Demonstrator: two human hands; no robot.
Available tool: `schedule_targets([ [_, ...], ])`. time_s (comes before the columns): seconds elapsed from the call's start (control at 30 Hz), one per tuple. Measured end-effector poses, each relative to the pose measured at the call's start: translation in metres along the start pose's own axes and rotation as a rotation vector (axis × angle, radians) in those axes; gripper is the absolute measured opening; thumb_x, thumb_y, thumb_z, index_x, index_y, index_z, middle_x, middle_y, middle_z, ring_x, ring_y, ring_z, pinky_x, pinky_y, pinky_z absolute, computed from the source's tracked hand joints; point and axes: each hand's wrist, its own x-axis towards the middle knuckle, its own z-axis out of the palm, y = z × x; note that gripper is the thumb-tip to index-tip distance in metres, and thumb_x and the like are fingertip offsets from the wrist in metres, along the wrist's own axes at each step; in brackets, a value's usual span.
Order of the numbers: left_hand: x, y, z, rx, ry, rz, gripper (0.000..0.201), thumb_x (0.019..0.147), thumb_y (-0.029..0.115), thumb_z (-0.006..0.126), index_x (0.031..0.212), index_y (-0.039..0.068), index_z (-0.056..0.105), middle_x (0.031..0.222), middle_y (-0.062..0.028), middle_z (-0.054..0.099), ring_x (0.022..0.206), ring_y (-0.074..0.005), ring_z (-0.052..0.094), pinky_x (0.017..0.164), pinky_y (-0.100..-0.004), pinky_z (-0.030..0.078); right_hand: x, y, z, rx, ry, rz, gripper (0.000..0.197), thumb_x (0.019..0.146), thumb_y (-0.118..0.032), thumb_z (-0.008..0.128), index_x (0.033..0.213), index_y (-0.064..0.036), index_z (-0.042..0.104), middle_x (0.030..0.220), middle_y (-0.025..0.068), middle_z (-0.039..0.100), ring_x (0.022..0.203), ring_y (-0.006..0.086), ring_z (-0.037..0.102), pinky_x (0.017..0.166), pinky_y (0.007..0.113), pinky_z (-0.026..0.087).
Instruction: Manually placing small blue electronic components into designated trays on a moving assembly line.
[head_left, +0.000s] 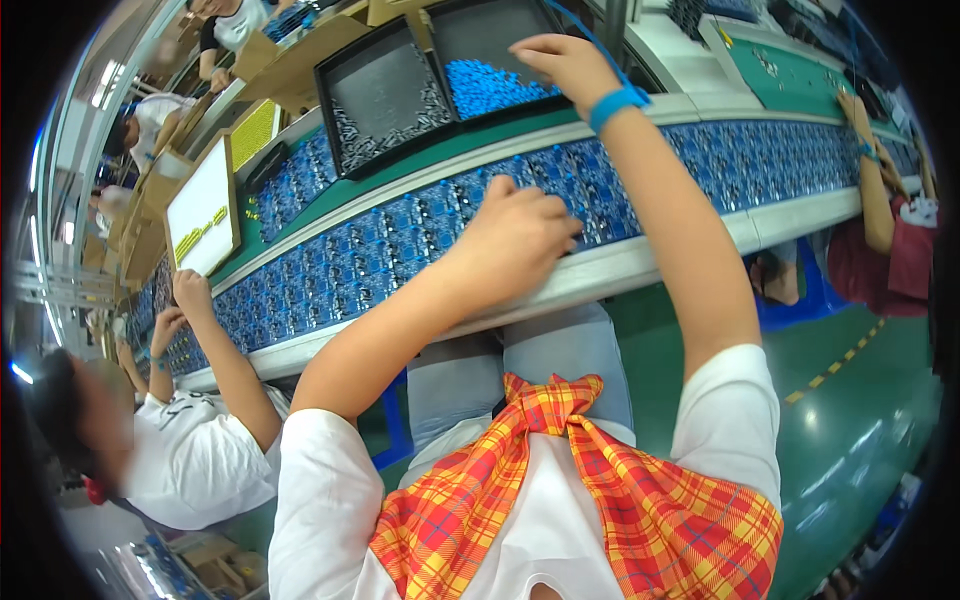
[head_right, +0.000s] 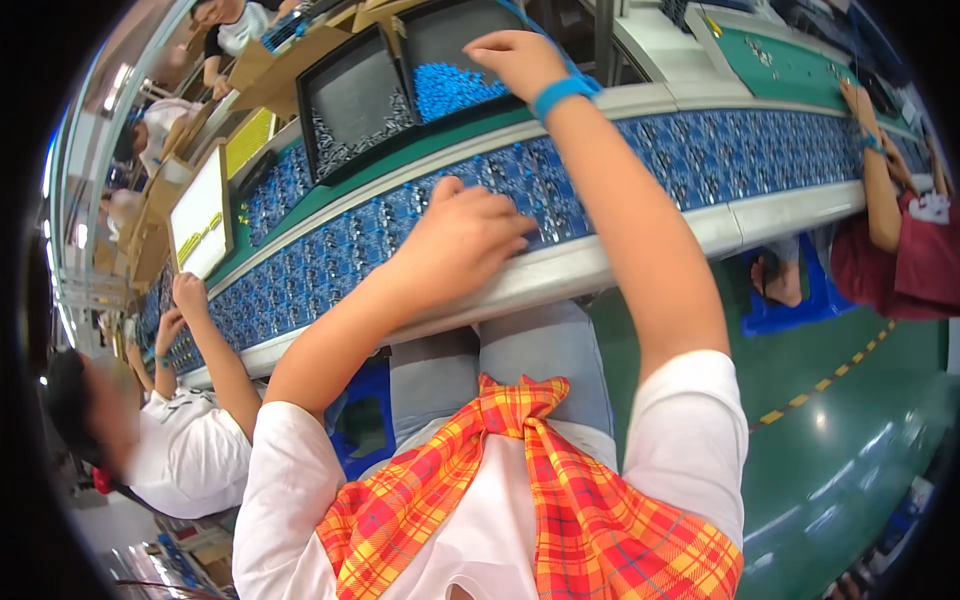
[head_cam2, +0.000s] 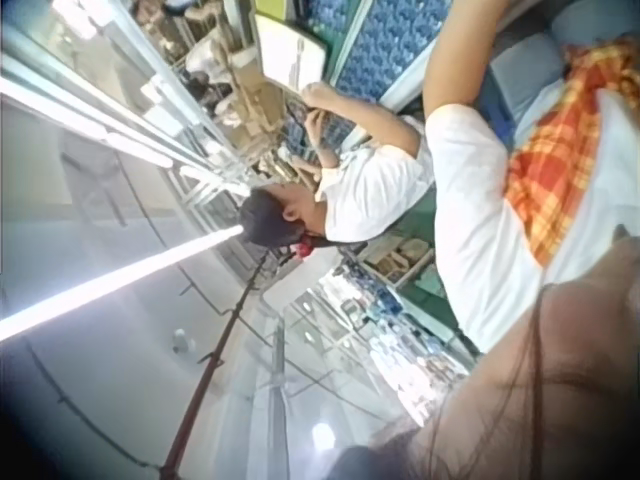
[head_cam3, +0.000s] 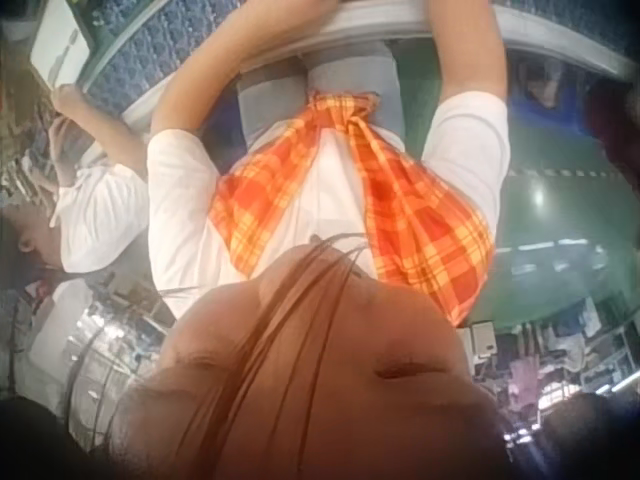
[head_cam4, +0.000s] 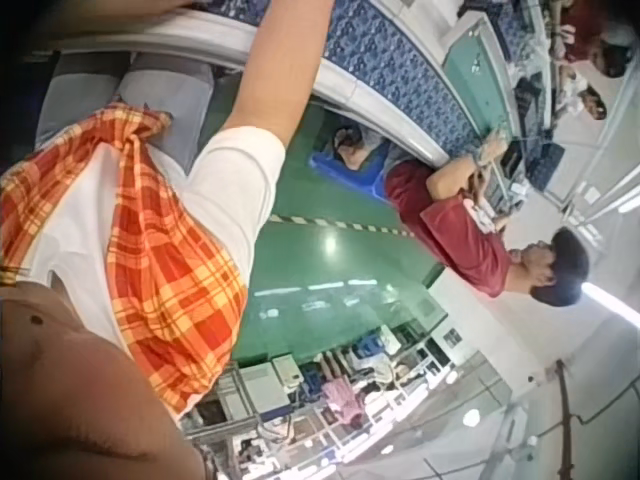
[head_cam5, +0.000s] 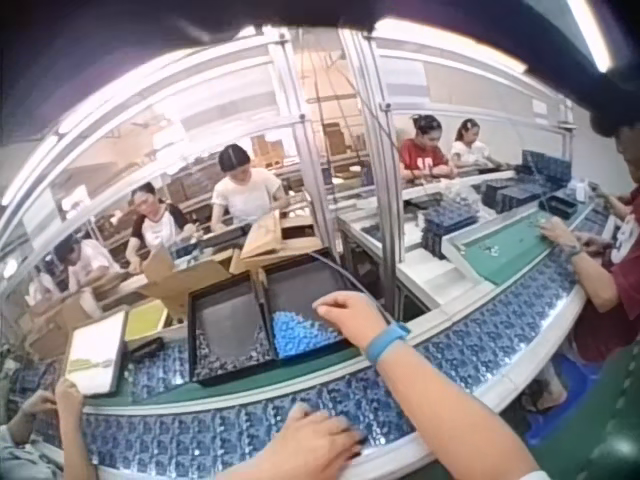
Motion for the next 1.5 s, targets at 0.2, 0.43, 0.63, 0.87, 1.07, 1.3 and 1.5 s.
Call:
schedule_targets([
  [0.2,-0.051,-0.128,-0.046,0.183,0.237,-0.577,0.012,0.081,0.02,0.066,0.09,0.017,0.074,0.089,-0.003,0.069,0.094,-0.0267,0.06,0.081,-0.0451,0.037,-0.055,-0.037,-0.066,0.061,-0.02,0.118,0.027,0.089,-0.022,0.067,0.111,-0.0056,0.07,0.097,0.0013,0.068,0.087,0.0084,0.058,0.074,0.023,0.046],
  [0.43,-0.06,-0.176,-0.061,0.287,-0.103,-0.747,0.014,0.082,0.024,0.069,0.088,0.013,0.075,0.087,-0.0042,0.07,0.094,-0.026,0.061,0.082,-0.0448,0.035,-0.099,-0.019,-0.102,-0.252,-0.161,0.257,0.019,0.086,-0.013,0.069,0.101,-0.0013,0.071,0.09,0.002,0.069,0.082,0.0113,0.062,0.076,0.026,0.05],
  [0.63,-0.054,-0.183,-0.04,0.368,-0.017,-0.611,0.016,0.086,0.024,0.066,0.089,0.011,0.074,0.088,-0.0044,0.07,0.093,-0.0255,0.06,0.082,-0.0443,0.035,-0.096,-0.027,-0.066,-0.519,-0.21,0.166,0.013,0.085,-0.009,0.068,0.095,-0.0014,0.07,0.085,0.0058,0.068,0.078,0.0148,0.063,0.072,0.028,0.05],
  [0.87,-0.054,-0.154,-0.033,0.225,0.351,-0.507,0.013,0.088,0.019,0.063,0.086,0.011,0.073,0.087,-0.0046,0.07,0.093,-0.0243,0.062,0.082,-0.0446,0.036,-0.082,-0.018,-0.052,-0.821,-0.294,-0.042,0.007,0.081,-0.008,0.065,0.085,-0.0038,0.069,0.083,0.0146,0.068,0.081,0.032,0.065,0.073,0.038,0.052],
  [1.07,-0.03,-0.1,-0.04,-0.173,0.214,-0.496,0.011,0.086,0.014,0.067,0.093,0.007,0.071,0.093,-0.0089,0.069,0.086,-0.0257,0.065,0.076,-0.0353,0.045,-0.081,-0.016,-0.056,-0.903,-0.351,-0.227,0.006,0.082,-0.007,0.062,0.084,-0.0021,0.065,0.083,0.0139,0.064,0.085,0.0346,0.061,0.075,0.042,0.049],
  [1.3,0.0,-0.072,-0.007,-0.331,0.262,-0.189,0.012,0.084,0.011,0.068,0.094,0.004,0.069,0.091,-0.0118,0.069,0.082,-0.0254,0.065,0.076,-0.0321,0.049,-0.077,-0.016,-0.053,-0.982,-0.387,-0.271,0.005,0.082,-0.006,0.061,0.082,-0.0027,0.065,0.083,0.0151,0.063,0.086,0.0357,0.06,0.076,0.043,0.048],
  [1.5,0.027,-0.052,0.007,-0.56,0.136,-0.397,0.012,0.086,0.01,0.065,0.096,0.004,0.07,0.09,-0.0102,0.071,0.083,-0.0262,0.066,0.076,-0.0326,0.05,-0.085,-0.01,-0.05,-1.034,-0.304,-0.31,0.006,0.082,-0.006,0.06,0.08,-0.0027,0.064,0.082,0.0175,0.063,0.087,0.0364,0.061,0.078,0.044,0.048],
])
